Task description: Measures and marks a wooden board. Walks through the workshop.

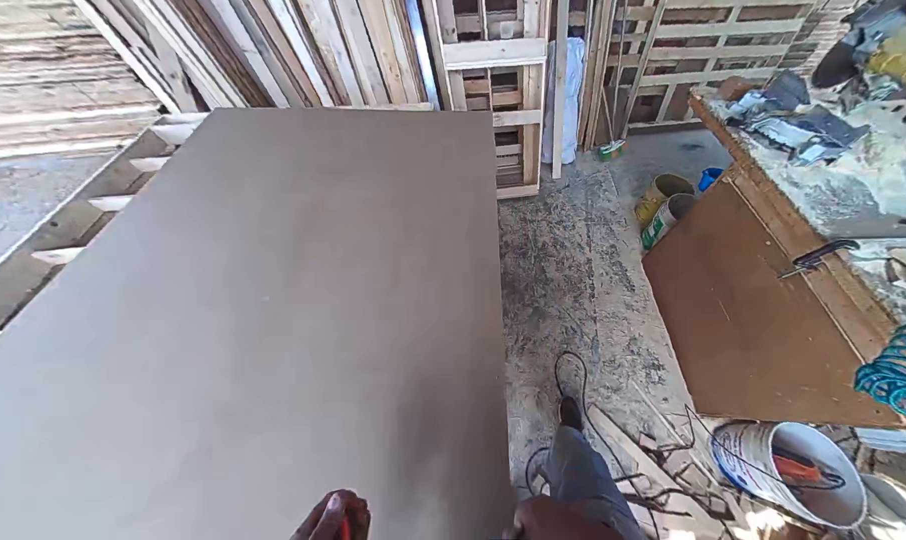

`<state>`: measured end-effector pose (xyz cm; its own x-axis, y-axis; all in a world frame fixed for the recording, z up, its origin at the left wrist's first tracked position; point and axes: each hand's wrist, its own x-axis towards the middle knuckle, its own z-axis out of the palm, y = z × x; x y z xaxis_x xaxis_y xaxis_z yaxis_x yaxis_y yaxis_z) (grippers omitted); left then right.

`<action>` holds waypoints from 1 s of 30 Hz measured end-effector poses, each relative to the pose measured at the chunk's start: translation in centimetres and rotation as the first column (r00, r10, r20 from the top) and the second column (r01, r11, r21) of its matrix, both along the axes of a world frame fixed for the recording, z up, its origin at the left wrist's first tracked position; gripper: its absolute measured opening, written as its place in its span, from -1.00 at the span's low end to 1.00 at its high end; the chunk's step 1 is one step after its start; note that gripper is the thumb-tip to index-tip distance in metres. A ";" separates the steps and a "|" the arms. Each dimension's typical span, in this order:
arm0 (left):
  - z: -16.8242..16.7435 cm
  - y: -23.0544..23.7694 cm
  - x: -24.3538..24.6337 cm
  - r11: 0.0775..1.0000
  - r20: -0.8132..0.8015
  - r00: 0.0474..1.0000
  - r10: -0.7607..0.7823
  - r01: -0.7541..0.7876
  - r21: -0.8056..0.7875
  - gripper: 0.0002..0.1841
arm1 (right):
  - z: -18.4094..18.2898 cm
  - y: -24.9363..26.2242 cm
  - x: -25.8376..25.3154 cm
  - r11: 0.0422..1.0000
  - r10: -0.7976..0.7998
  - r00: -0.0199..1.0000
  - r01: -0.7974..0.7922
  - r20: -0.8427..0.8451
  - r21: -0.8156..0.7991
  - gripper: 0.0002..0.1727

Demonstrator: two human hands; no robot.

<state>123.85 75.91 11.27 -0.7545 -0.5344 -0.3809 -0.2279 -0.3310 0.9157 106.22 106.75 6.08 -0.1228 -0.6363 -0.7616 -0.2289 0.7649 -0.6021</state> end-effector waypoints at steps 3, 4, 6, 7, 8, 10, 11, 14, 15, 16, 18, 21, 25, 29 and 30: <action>0.5 3.5 -10.1 0.990 -0.038 0.989 -0.144 0.144 0.006 -0.63 | 0.9 0.5 -6.1 0.982 -0.087 0.995 0.094 0.049 -0.162 -0.42; 0.1 5.6 -13.3 0.981 -0.038 0.981 -0.189 0.190 0.025 -0.63 | 1.7 1.7 -8.7 0.948 -0.175 0.983 0.184 0.058 -0.260 -0.42; -1.4 10.9 -19.8 0.976 0.027 0.976 -0.215 0.214 0.050 -0.61 | 2.8 4.6 -14.0 0.833 -0.282 0.953 0.302 0.114 -0.463 -0.51; -2.4 14.3 -22.7 0.981 0.112 0.975 -0.194 0.192 0.026 -0.58 | 2.9 6.1 -16.2 0.799 -0.283 0.949 0.314 0.141 -0.513 -0.45; -3.4 17.8 -25.5 0.981 0.216 0.959 -0.183 0.192 -0.021 -0.54 | 2.6 7.3 -18.0 0.785 -0.283 0.948 0.315 0.144 -0.533 -0.35; -4.9 24.2 -30.4 0.959 0.358 0.900 -0.249 0.282 -0.042 -0.43 | 1.1 10.1 -20.9 0.793 -0.356 0.929 0.358 0.102 -0.493 -0.28; -5.5 27.0 -32.9 0.940 0.376 0.872 -0.313 0.342 -0.011 -0.39 | 0.1 12.0 -22.6 0.797 -0.418 0.906 0.401 0.068 -0.452 -0.31; -6.4 31.8 -39.2 0.876 0.355 0.802 -0.480 0.462 0.142 -0.34 | -1.4 19.4 -28.9 0.718 -0.612 0.766 0.643 0.199 -0.266 -0.46; -6.1 32.3 -41.2 0.856 0.369 0.774 -0.515 0.491 0.165 -0.36 | -1.5 22.0 -31.2 0.643 -0.699 0.671 0.741 0.248 -0.194 -0.47; -5.8 32.3 -43.2 0.836 0.394 0.743 -0.541 0.524 0.161 -0.40 | -1.6 24.5 -33.8 0.536 -0.795 0.555 0.832 0.246 -0.144 -0.47; -5.2 31.0 -47.1 0.785 0.461 0.668 -0.583 0.609 0.110 -0.44 | -1.9 29.4 -40.1 0.277 -0.942 0.294 0.953 0.163 -0.122 -0.48; -6.0 27.0 -53.1 0.737 0.535 0.590 -0.605 0.669 0.097 -0.51 | -1.0 36.7 -53.2 -0.119 -0.993 -0.119 0.946 0.018 -0.302 -0.49; -8.7 20.7 -60.7 0.755 0.662 0.531 -0.529 0.651 0.081 -0.49 | 0.7 46.7 -72.1 -0.425 -0.814 -0.569 0.720 -0.117 -0.549 -0.49; -12.2 14.9 -68.4 0.786 0.750 0.488 -0.446 0.614 0.068 -0.54 | -0.4 54.0 -85.1 -0.513 -0.673 -0.721 0.616 -0.165 -0.598 -0.30; -12.8 13.4 -71.3 0.782 0.769 0.466 -0.438 0.619 0.070 -0.52 | -1.2 55.3 -87.1 -0.516 -0.659 -0.729 0.618 -0.187 -0.593 -0.26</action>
<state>52.55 89.29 -1.54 -0.4414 -0.2564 -0.8599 -0.8900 0.2468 0.3833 19.07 162.06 4.86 -0.5278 0.8264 -0.1959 0.4628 0.0864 -0.8823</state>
